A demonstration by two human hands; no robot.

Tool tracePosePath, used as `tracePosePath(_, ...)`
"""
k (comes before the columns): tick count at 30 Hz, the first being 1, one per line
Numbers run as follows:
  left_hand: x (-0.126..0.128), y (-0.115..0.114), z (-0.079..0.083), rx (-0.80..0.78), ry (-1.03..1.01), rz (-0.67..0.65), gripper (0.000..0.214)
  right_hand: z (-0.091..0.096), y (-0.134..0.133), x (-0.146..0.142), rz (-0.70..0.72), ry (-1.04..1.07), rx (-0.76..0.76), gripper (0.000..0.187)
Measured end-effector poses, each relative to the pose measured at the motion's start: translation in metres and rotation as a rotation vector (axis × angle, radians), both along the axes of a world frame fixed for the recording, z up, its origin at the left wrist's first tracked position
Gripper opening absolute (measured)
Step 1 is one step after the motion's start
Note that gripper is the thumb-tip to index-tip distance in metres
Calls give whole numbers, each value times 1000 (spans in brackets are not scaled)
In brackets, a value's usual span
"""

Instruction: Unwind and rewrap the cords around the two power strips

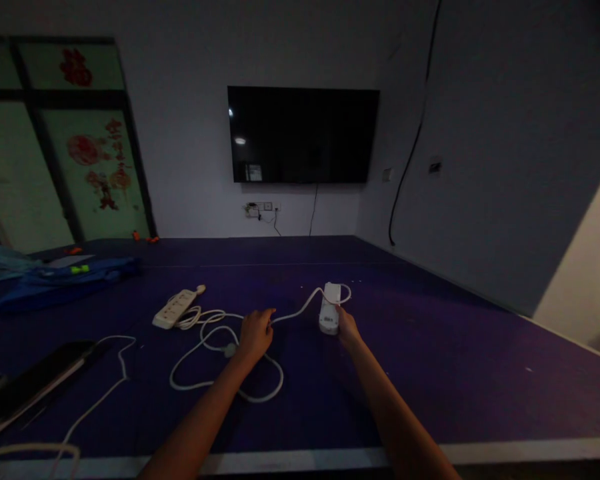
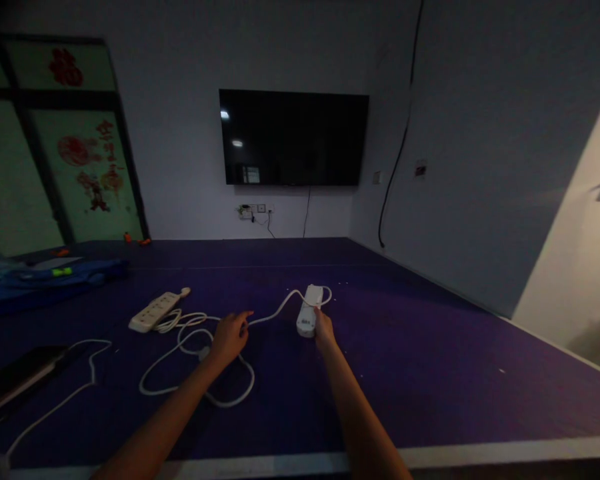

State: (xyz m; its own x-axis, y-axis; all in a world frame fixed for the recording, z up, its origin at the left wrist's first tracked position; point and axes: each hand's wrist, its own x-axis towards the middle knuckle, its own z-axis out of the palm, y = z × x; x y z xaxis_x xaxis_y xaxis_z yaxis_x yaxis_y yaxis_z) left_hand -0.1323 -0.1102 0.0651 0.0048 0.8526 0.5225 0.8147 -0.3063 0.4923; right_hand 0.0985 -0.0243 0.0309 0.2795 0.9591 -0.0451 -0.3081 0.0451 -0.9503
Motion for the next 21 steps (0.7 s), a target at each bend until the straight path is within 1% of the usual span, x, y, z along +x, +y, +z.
tracePosePath(4, -20, -18, -8, 54, 145, 71, 33, -12, -1, 6, -62, -120, -16, 20)
tracePosePath(7, -32, -30, -14, 102, 212, 127, 23, -15, -3, 11, -103, -233, -29, 25)
tracePosePath(10, -41, -38, -20, 149, 251, 167, 21, -16, -6, 14, -140, -361, -40, 29)
tracePosePath(14, -47, -42, -30, 218, 275, 191, 21, -15, -12, 17, -155, -523, -47, 33)
tracePosePath(18, -53, -40, -37, 292, 287, 209, 32, -12, -15, 21, -160, -663, -51, 33)
tracePosePath(21, -58, -37, -41, 339, 279, 245, 37, -10, -16, 23, -159, -743, -49, 32)
